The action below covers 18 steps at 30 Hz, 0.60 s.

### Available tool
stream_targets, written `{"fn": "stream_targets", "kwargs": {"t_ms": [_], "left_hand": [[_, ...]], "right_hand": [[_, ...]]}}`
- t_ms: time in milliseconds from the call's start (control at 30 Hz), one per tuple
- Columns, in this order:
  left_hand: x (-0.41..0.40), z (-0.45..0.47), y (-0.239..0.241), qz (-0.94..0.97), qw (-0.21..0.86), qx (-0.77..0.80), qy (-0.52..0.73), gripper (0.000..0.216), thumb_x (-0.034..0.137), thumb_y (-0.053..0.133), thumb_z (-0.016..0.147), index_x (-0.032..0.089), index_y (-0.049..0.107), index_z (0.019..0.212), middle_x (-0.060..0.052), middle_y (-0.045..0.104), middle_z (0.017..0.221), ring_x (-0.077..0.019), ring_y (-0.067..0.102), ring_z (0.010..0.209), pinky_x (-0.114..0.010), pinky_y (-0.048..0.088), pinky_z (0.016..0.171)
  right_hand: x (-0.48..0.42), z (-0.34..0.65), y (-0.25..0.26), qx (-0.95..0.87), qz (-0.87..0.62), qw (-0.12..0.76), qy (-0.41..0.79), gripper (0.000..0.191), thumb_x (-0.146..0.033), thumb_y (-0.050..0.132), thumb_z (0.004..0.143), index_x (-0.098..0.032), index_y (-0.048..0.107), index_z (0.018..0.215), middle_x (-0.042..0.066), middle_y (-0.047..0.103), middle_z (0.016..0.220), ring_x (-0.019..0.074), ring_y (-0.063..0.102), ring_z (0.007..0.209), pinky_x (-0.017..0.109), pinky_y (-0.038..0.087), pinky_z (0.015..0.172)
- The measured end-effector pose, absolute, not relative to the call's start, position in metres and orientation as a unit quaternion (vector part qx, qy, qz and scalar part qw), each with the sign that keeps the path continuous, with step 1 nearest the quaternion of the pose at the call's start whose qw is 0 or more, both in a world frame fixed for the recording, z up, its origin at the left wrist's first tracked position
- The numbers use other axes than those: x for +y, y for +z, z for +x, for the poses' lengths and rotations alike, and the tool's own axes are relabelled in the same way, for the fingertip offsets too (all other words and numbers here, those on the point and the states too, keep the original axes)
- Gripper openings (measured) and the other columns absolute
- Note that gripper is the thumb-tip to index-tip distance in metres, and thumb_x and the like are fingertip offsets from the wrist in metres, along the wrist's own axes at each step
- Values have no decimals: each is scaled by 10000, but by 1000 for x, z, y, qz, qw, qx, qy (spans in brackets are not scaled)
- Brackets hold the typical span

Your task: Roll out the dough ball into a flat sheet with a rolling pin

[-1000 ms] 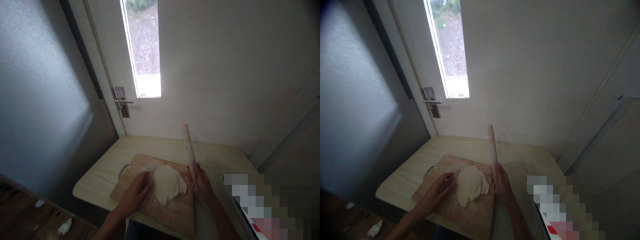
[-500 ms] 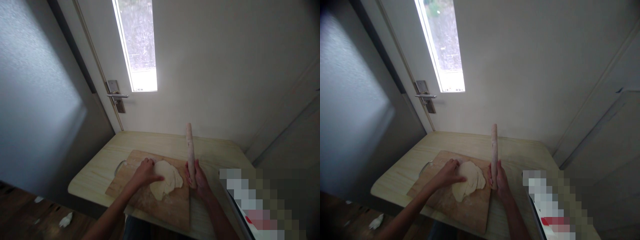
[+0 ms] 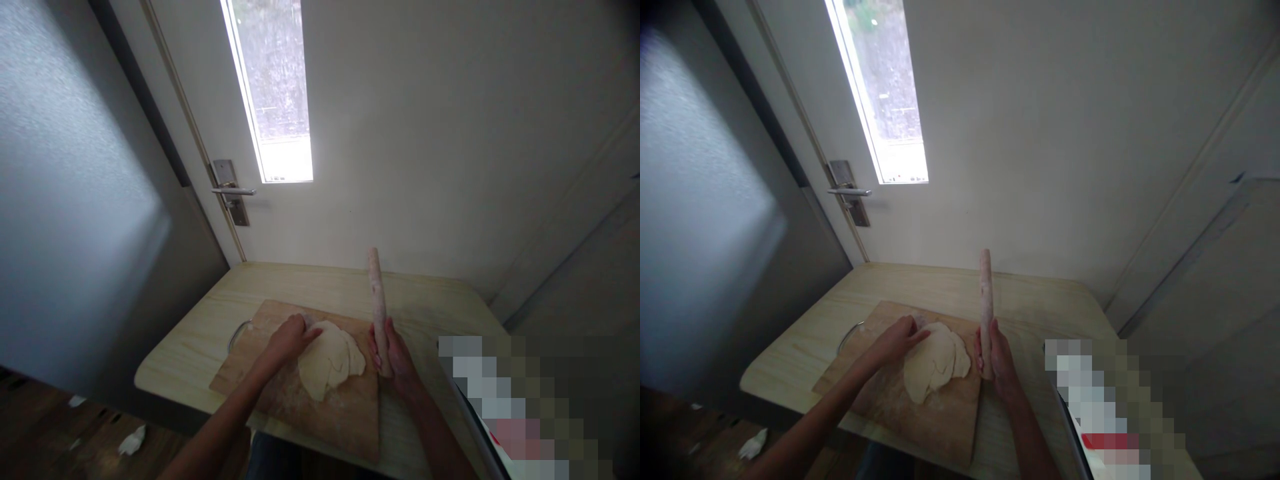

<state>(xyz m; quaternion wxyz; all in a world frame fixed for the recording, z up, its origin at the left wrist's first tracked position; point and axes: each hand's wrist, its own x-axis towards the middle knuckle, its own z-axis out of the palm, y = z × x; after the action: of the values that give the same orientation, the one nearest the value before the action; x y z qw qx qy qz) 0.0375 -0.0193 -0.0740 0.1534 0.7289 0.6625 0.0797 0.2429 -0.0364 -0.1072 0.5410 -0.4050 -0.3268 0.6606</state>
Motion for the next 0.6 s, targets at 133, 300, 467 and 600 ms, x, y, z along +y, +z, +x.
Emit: {"fn": "stream_targets", "kwargs": {"t_ms": [133,300,467,600], "left_hand": [[-23,43,-69,732,125,666,73,390,478,371,752,121,523,801,-124,557,850,-225,535,780,-284,377,636],[-32,48,-70,735,124,663,69,526,528,561,591,114,499,909,-142,515,954,-257,511,858,-300,383,687],[-27,45,-73,712,171,675,86,556,503,639,499,143,486,894,-91,536,895,-218,525,810,-264,386,653],[-22,41,-75,699,214,673,110,526,461,665,472,150,487,857,-51,563,807,-194,532,741,-244,371,578]], "right_hand": [[-37,242,-104,-317,-417,539,660,494,-661,446,592,-170,484,616,-76,419,388,37,335,266,165,239,262],[-37,241,-102,-322,-424,545,647,493,-656,450,594,-164,488,594,-71,410,369,33,322,267,163,234,269],[-38,241,-105,-321,-421,549,646,486,-653,448,600,-169,484,599,-69,415,375,39,334,275,167,250,270],[-37,241,-107,-309,-424,547,653,478,-646,466,592,-169,476,597,-69,425,382,38,344,273,162,249,266]]}}
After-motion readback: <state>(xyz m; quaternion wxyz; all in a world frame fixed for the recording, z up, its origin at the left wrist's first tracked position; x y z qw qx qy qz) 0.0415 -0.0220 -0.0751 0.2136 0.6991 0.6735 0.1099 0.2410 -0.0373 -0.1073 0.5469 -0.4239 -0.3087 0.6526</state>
